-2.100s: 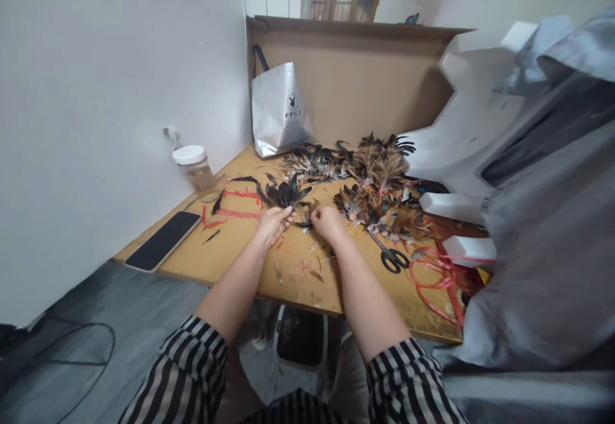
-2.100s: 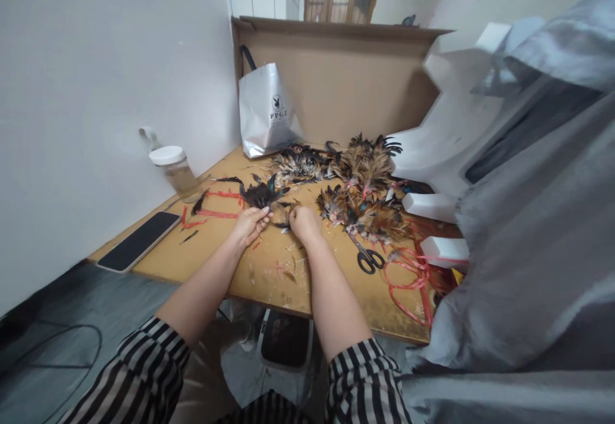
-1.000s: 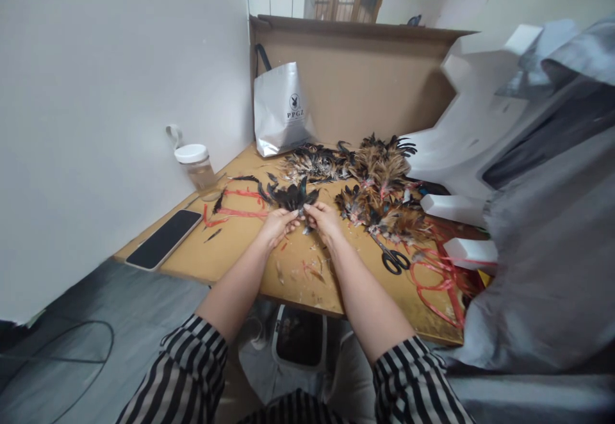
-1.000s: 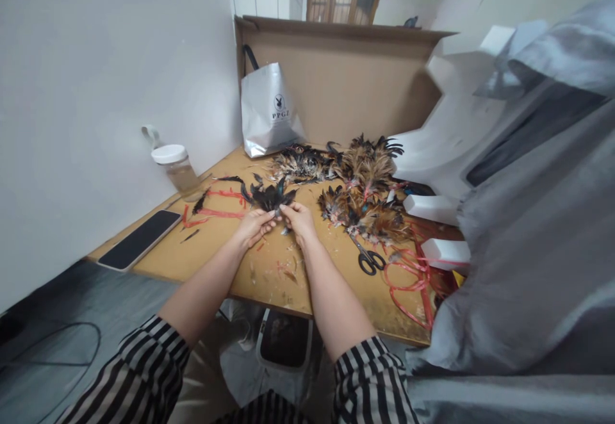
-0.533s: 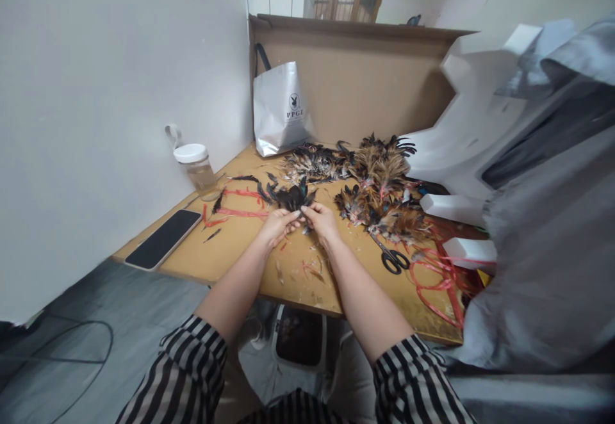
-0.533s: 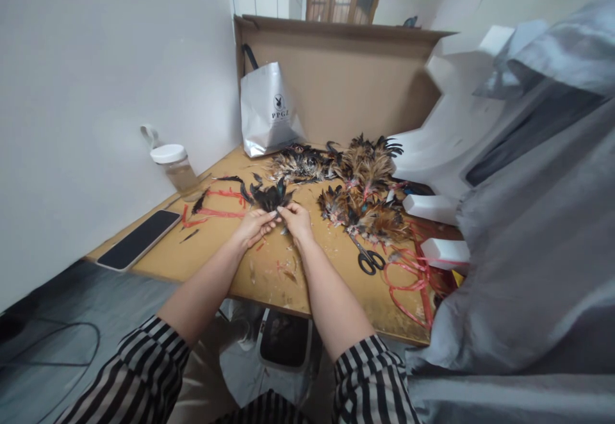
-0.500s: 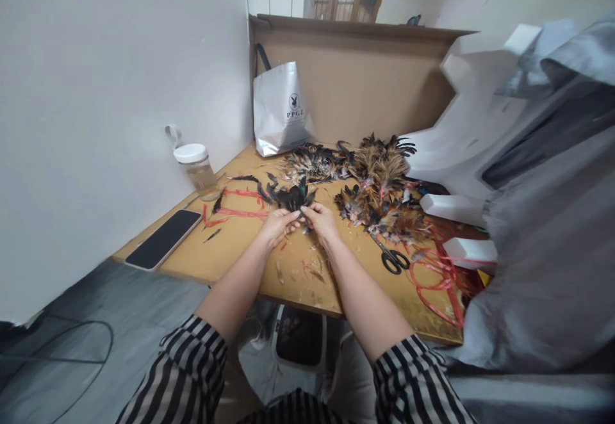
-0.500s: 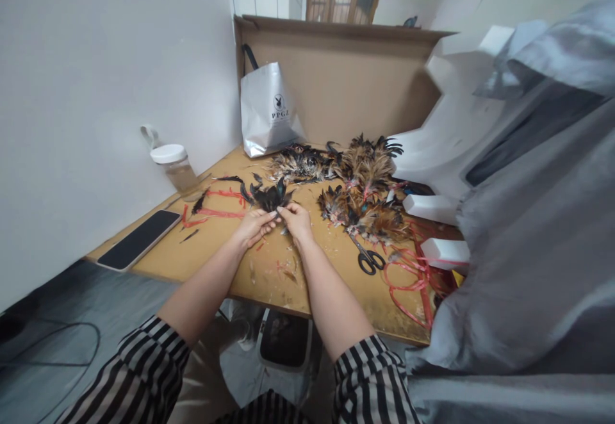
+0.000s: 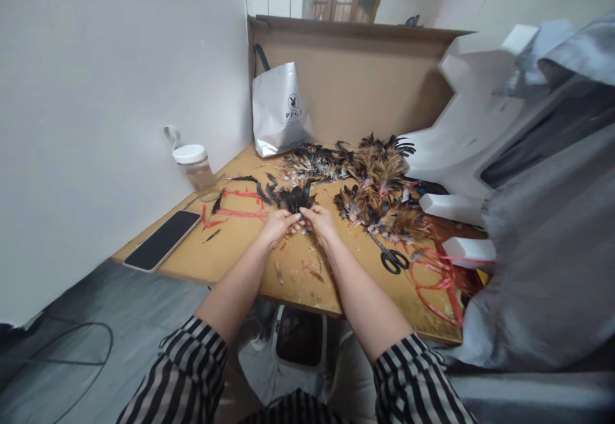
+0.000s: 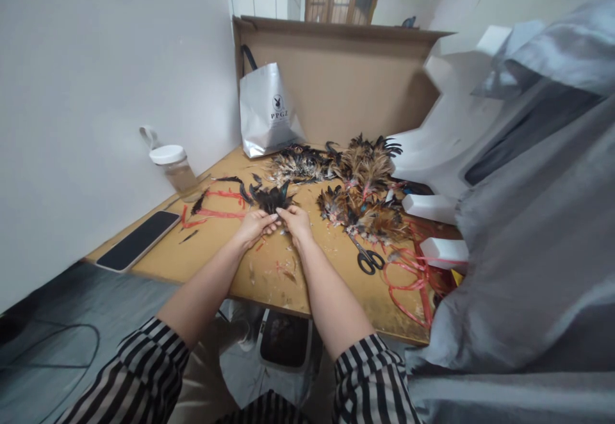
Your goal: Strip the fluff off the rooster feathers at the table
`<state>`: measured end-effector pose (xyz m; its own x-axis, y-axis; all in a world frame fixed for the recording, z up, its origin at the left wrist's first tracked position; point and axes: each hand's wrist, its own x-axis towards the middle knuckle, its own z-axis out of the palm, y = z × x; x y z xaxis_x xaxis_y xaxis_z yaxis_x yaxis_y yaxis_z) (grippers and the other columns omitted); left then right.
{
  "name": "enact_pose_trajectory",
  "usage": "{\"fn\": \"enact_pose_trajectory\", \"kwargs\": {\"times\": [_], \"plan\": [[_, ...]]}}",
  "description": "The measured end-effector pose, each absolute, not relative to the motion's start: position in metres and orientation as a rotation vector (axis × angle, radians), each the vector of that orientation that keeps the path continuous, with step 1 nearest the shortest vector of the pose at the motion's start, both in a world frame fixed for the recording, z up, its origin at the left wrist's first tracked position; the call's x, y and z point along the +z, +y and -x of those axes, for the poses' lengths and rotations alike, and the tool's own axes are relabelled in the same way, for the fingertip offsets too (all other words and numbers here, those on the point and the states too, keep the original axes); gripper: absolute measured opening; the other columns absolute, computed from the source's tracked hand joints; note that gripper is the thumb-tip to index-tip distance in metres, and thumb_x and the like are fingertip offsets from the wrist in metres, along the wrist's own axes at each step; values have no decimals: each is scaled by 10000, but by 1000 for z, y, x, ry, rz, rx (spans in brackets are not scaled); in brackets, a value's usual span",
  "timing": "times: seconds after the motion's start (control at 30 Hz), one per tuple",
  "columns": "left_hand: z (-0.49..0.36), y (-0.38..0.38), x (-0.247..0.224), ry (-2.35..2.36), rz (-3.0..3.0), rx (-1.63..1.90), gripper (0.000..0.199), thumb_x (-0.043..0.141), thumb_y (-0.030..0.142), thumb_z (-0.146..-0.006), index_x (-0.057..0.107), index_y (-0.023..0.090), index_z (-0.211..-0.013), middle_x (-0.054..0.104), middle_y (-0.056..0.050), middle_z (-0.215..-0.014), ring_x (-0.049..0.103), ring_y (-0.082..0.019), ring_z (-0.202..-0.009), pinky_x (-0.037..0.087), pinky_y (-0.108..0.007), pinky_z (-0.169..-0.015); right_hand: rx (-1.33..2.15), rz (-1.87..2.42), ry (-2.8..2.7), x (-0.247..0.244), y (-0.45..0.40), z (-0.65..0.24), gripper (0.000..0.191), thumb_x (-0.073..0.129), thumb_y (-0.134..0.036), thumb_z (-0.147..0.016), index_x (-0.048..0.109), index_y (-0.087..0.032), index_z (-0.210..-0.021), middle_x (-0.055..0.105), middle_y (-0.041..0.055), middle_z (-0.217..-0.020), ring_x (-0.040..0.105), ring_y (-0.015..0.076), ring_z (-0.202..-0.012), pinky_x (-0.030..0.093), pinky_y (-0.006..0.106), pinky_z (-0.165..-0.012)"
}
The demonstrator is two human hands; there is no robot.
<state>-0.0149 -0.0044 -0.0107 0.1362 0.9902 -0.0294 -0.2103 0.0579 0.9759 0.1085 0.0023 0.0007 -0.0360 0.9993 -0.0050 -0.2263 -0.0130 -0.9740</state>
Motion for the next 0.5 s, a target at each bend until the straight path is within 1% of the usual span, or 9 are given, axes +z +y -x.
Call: {"fn": "enact_pose_trajectory", "kwargs": {"times": [0.2,0.37,0.5], "plan": [[13,-4,-12,942,-1046,1179,241,694,293,-583,629,74,-661,636,-84,-613,532,-71,-447,397,-163,-432,1298,1004,-1038,3,0,-106,340,666,-398,-525,409,-175,-530,446,-72,-383,303,35,-324,210,169,-342],[13,-2,-16,949,-1059,1209,245,676,314,-604,628,79,-654,597,-52,-526,486,-53,-393,369,-154,-403,1279,1005,-1019,1,-1,-103,336,661,-394,-539,406,-175,-544,463,-69,-391,301,36,-336,203,163,-343],[13,-3,-14,968,-1073,1209,238,679,313,-598,612,85,-619,576,-38,-491,466,-51,-369,347,-158,-384,1332,1029,-1035,1,-1,-104,335,657,-421,-537,429,-176,-570,474,-63,-410,315,43,-341,202,164,-339]]}}
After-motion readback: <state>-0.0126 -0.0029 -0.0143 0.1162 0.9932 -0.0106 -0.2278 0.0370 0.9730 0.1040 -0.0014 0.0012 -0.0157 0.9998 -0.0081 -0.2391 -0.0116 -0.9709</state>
